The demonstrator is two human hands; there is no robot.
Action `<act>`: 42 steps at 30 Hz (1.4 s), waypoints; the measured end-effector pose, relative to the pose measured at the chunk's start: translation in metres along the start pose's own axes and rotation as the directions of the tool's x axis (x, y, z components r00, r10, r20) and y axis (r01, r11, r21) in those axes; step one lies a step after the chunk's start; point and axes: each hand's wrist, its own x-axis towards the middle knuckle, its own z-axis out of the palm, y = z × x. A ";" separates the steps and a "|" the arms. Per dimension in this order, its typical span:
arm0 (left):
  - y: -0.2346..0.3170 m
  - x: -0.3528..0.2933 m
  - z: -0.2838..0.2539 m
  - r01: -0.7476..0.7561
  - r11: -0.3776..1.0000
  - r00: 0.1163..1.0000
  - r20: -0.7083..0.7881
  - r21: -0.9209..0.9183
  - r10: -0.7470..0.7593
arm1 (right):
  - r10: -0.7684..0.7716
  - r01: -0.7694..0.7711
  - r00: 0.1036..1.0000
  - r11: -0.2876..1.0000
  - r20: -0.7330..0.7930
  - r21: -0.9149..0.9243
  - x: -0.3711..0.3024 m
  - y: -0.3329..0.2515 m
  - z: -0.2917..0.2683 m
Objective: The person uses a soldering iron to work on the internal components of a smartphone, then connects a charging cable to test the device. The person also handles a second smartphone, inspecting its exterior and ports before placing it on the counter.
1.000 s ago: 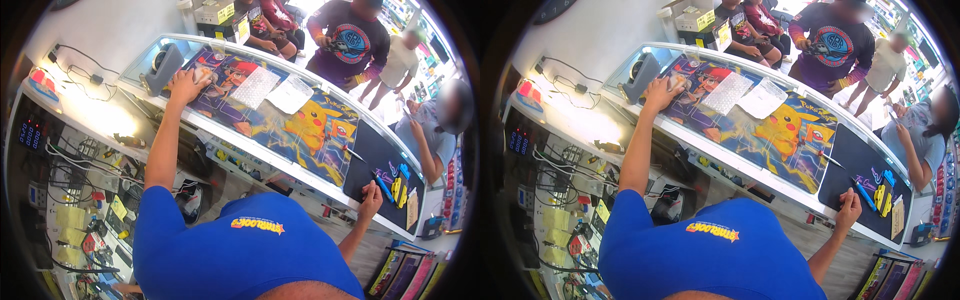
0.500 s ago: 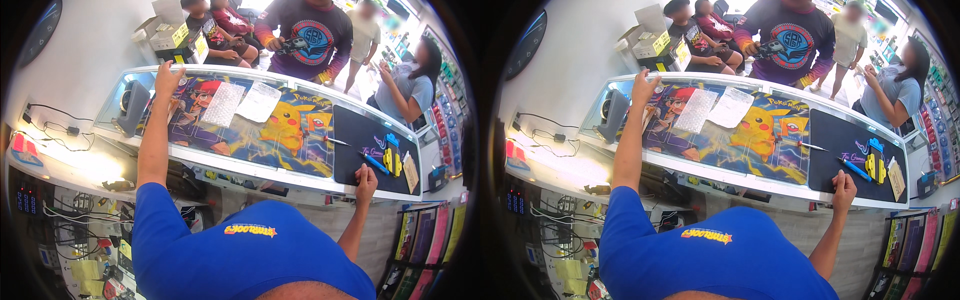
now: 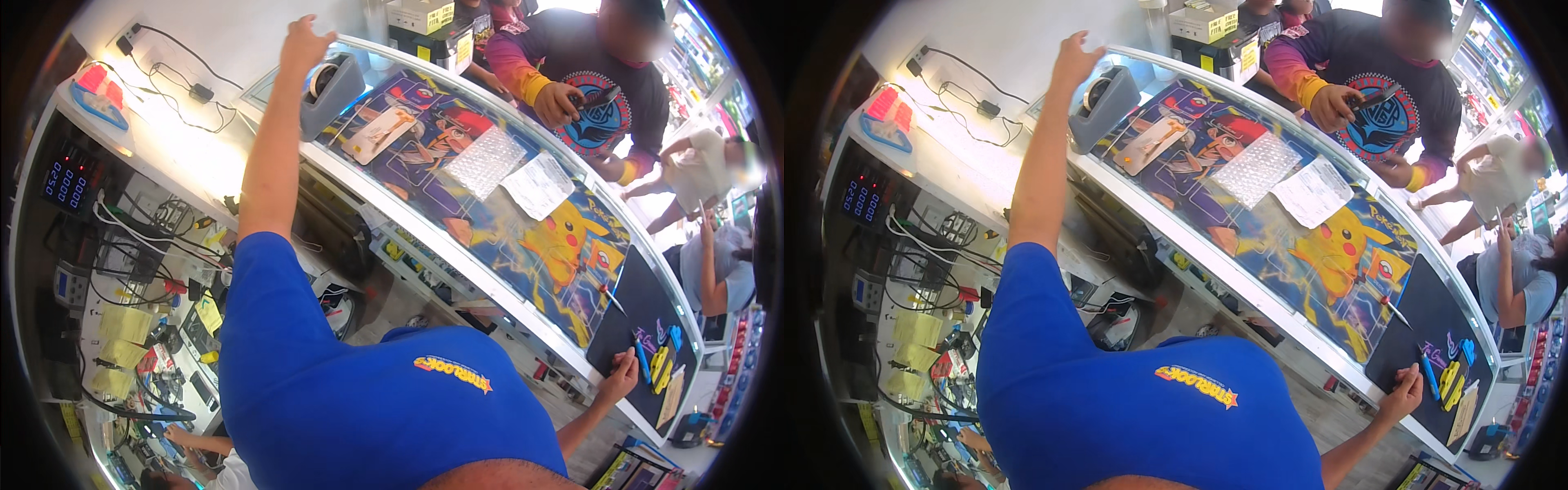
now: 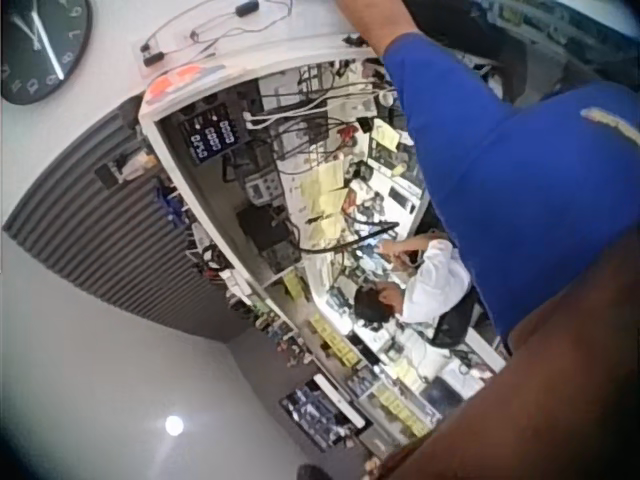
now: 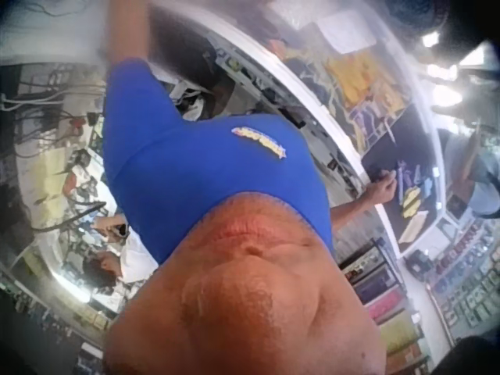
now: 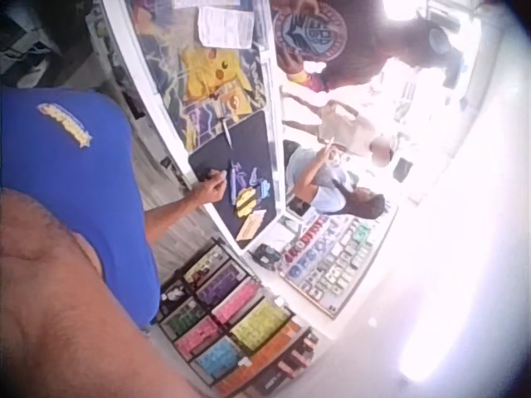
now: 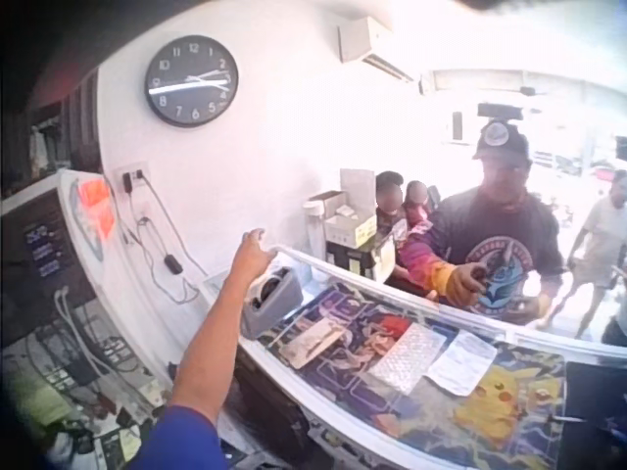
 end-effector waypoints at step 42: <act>0.362 -0.358 -0.102 -0.206 0.596 0.814 0.202 -0.776 0.545 | -0.291 0.330 0.940 0.640 0.178 -0.694 0.041 -0.016 -0.073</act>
